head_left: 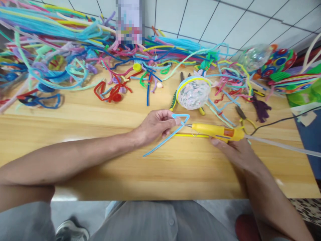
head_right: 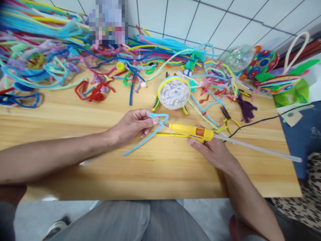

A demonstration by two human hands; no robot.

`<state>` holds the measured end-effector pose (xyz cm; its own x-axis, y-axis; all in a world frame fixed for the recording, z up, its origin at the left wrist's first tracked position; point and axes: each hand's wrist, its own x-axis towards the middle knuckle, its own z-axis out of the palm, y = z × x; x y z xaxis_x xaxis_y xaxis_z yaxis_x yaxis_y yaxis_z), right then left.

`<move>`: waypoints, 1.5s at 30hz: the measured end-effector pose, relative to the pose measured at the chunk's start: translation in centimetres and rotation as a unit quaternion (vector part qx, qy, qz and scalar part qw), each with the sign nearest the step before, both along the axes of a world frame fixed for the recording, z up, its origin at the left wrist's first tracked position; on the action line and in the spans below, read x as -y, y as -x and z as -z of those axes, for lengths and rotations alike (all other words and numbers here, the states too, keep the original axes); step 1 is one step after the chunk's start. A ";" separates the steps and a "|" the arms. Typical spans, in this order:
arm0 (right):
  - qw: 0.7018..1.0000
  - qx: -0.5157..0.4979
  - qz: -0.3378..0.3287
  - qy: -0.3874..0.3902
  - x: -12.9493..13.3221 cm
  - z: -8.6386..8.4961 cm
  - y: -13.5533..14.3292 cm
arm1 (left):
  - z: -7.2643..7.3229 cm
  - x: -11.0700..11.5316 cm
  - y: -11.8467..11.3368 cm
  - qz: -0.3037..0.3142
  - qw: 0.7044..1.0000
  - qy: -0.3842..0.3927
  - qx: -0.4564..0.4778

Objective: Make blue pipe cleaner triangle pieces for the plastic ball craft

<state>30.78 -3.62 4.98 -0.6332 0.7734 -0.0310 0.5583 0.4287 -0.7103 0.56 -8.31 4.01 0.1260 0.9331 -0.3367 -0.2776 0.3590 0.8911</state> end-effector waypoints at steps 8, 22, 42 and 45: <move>1.000 -0.006 0.011 0.011 0.1 0.1 0.0 | 0.0 0.0 0.0 -0.002 1.000 -0.001 0.004; 1.000 -0.002 0.006 0.014 0.0 -0.1 -0.1 | 0.3 -0.1 0.1 -0.009 1.000 0.002 0.021; 0.907 -0.298 0.285 -0.088 -3.3 -5.9 -6.8 | 0.8 0.2 0.6 0.006 1.000 0.010 -0.018; 0.868 -0.216 0.429 -0.126 -5.3 -5.7 -10.8 | 0.9 0.3 0.6 0.018 0.999 0.005 -0.032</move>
